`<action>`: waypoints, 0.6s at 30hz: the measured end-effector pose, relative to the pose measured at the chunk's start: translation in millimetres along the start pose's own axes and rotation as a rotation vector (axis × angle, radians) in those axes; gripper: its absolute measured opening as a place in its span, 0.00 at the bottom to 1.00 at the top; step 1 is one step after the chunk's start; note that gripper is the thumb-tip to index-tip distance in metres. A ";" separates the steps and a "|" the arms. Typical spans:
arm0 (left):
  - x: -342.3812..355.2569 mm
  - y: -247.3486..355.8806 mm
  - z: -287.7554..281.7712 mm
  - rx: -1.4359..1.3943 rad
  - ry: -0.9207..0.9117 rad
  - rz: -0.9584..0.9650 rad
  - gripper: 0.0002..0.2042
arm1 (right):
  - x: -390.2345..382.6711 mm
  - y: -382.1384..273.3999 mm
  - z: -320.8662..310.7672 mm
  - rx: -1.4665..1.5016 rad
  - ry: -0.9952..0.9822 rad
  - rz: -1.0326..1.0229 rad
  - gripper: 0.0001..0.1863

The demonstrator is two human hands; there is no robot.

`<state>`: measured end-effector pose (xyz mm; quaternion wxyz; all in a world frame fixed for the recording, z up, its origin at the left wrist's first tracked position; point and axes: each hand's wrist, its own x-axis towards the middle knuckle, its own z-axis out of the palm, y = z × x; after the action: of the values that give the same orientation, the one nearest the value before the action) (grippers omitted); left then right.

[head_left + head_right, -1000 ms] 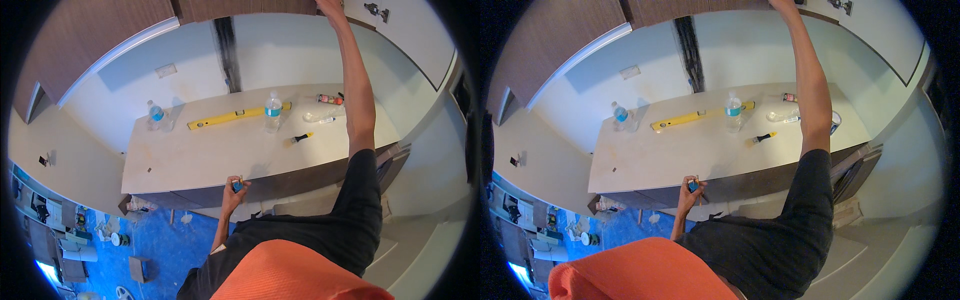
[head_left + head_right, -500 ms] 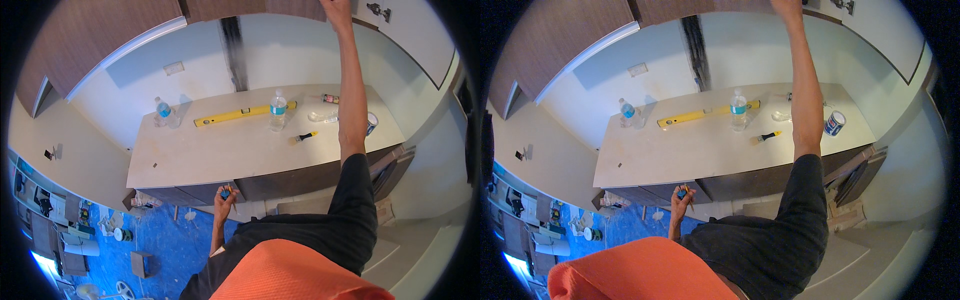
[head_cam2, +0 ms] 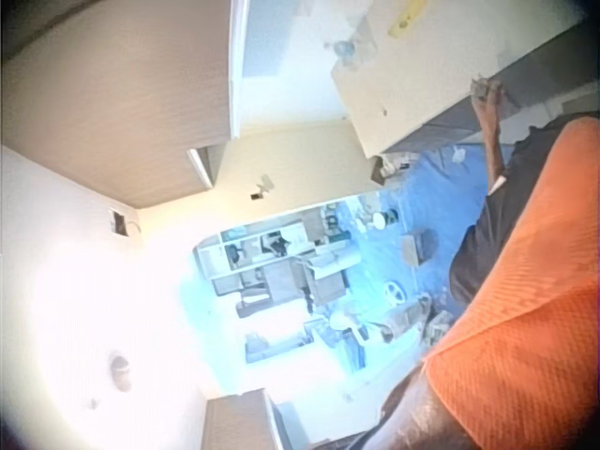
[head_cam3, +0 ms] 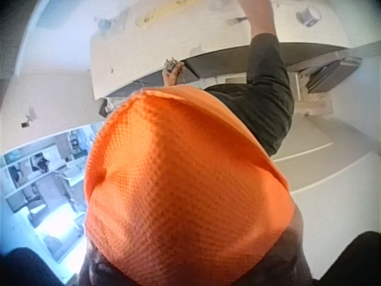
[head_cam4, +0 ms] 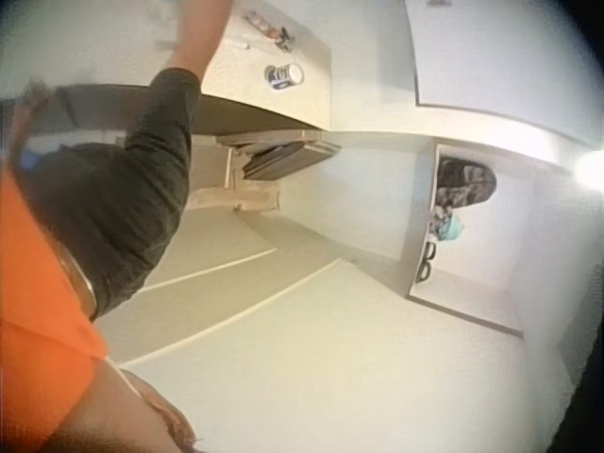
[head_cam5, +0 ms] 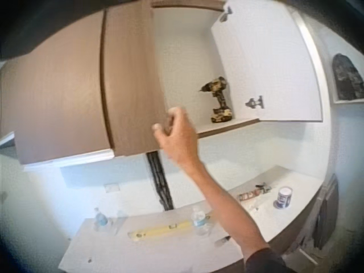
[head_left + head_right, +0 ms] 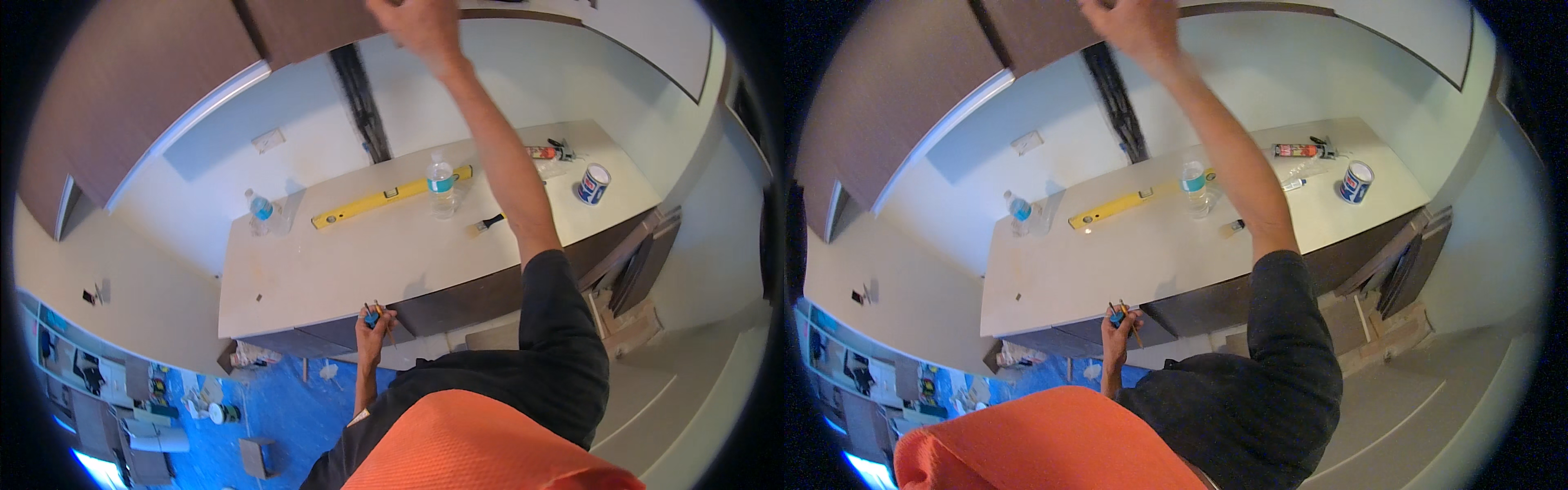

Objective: The person installs upper kitchen cabinets by using a cordless drill to fasten hinges and screws, then uses a screwdriver to adjust the cabinet doors. They also use a tape measure and level to align the cabinets and organize tools in a toolbox.

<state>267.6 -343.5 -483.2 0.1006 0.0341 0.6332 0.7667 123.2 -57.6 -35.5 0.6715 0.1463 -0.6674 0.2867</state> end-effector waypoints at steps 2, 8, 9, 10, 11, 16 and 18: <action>0.1 1.8 1.1 0.033 0.018 -0.055 0.07 | -7.7 5.6 -5.1 0.104 0.011 -0.028 0.19; 5.1 9.5 4.2 0.069 0.010 0.026 0.08 | -129.6 118.7 -69.4 0.237 0.134 0.145 0.16; 5.0 9.7 4.4 0.077 0.046 0.033 0.08 | -163.7 151.2 -83.0 0.162 0.158 0.251 0.15; 4.9 9.6 4.9 0.076 0.053 0.038 0.09 | -204.7 182.4 -96.7 0.210 0.132 0.454 0.15; 5.1 9.4 5.4 0.088 0.081 0.023 0.09 | -248.9 211.9 -115.8 0.109 -0.029 0.580 0.16; 3.9 4.4 10.1 0.210 0.042 -0.038 0.11 | -450.1 281.1 -182.7 -0.272 -0.615 1.004 0.20; 4.3 0.8 13.7 0.228 0.022 -0.055 0.11 | -497.5 280.2 -197.2 -0.300 -0.590 1.008 0.19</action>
<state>265.8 -329.7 -480.1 0.1102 0.0195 0.7180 0.6870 148.3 184.3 -588.4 0.2527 -0.2112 -0.8458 0.4198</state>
